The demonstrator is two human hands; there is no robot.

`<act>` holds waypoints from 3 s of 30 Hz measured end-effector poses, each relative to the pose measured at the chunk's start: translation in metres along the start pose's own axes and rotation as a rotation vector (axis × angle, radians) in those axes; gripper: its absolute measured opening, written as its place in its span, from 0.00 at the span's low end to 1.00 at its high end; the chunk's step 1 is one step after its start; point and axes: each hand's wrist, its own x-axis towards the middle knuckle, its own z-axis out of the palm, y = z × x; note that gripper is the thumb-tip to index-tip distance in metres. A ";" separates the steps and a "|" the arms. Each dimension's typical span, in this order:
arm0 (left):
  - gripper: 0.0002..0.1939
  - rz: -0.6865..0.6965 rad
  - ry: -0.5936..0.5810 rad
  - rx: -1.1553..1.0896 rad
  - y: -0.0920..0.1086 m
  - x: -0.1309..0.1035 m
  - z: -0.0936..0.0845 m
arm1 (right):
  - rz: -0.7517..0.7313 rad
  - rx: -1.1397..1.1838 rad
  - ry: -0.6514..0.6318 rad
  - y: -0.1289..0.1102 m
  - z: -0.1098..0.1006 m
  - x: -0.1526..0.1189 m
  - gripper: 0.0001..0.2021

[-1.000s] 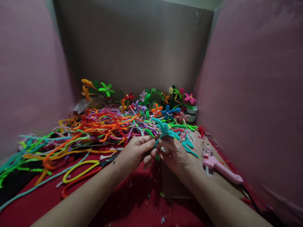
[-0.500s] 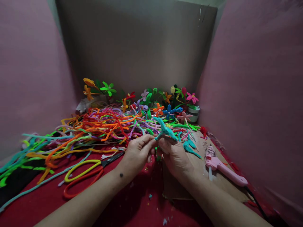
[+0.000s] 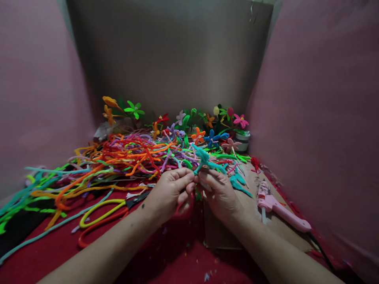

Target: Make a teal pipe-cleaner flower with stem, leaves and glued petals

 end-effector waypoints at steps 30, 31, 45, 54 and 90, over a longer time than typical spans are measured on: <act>0.08 0.363 0.120 0.833 -0.008 -0.003 -0.001 | -0.040 0.103 0.133 -0.008 0.011 -0.002 0.04; 0.07 0.429 0.149 0.915 -0.010 -0.003 -0.001 | -0.037 0.094 0.142 -0.007 0.012 -0.003 0.05; 0.07 0.548 0.192 1.177 -0.021 0.002 -0.012 | -0.048 0.012 0.113 0.001 0.007 -0.002 0.05; 0.09 0.594 0.196 1.335 -0.022 0.003 -0.018 | -0.078 -0.062 0.106 0.006 0.003 -0.004 0.07; 0.12 -0.018 -0.017 0.145 0.003 0.000 -0.004 | -0.067 -0.034 -0.008 0.005 0.002 0.000 0.03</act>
